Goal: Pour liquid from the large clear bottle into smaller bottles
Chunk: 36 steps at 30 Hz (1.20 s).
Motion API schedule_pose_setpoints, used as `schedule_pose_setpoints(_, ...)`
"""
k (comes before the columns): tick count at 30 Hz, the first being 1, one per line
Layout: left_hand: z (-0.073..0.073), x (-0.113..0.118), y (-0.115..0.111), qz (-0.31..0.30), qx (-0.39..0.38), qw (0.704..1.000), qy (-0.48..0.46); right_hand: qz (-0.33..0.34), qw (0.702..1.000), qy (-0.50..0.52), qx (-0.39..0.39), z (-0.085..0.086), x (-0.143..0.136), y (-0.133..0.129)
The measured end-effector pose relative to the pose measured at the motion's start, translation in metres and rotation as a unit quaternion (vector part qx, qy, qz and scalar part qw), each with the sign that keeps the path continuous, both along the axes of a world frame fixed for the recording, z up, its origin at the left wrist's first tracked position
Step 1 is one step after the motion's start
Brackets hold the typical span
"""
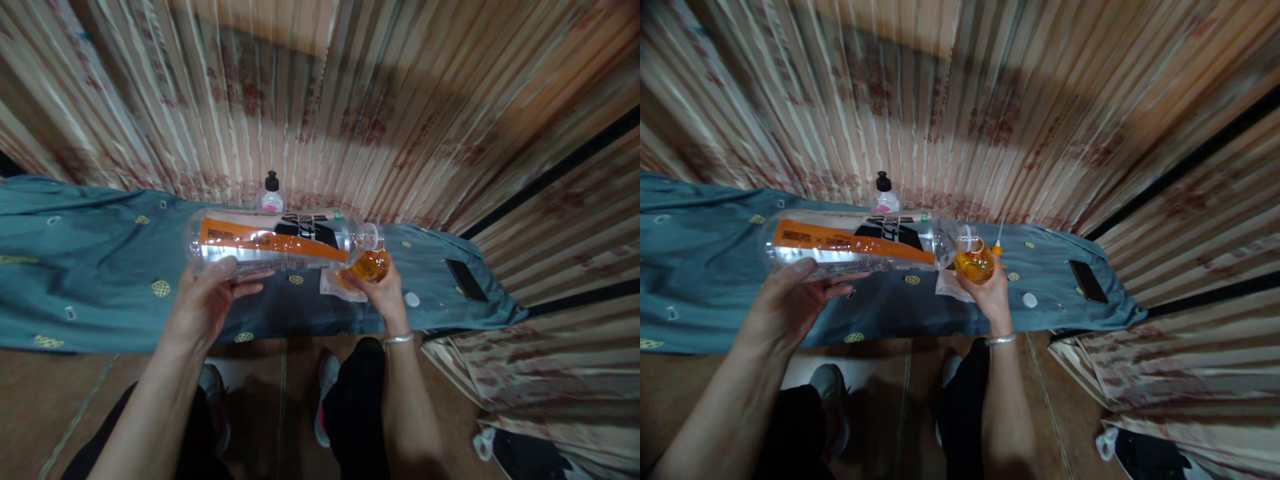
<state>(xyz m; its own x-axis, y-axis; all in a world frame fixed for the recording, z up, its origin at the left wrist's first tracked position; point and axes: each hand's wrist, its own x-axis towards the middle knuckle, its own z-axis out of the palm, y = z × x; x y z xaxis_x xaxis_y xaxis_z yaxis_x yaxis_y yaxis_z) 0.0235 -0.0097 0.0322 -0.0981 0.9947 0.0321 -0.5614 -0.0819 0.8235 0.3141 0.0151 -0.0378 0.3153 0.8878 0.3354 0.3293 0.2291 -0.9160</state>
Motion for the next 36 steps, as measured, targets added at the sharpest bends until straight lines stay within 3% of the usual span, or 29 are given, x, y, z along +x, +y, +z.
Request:
schedule_pose_setpoints(19,-0.029,0.011,0.008,-0.057,-0.099,0.990,-0.077,-0.041,0.998,-0.038,0.000,0.002,-0.002,-0.001)
schedule_pose_setpoints(28,-0.046,0.025,0.011,-0.071,-0.178,0.967,-0.168,-0.057,0.998,0.007,-0.003,0.002,-0.009,-0.002)
schedule_pose_setpoints(36,-0.055,0.036,0.011,-0.082,-0.228,0.945,-0.222,-0.068,0.998,-0.014,0.009,0.000,-0.009,0.001)
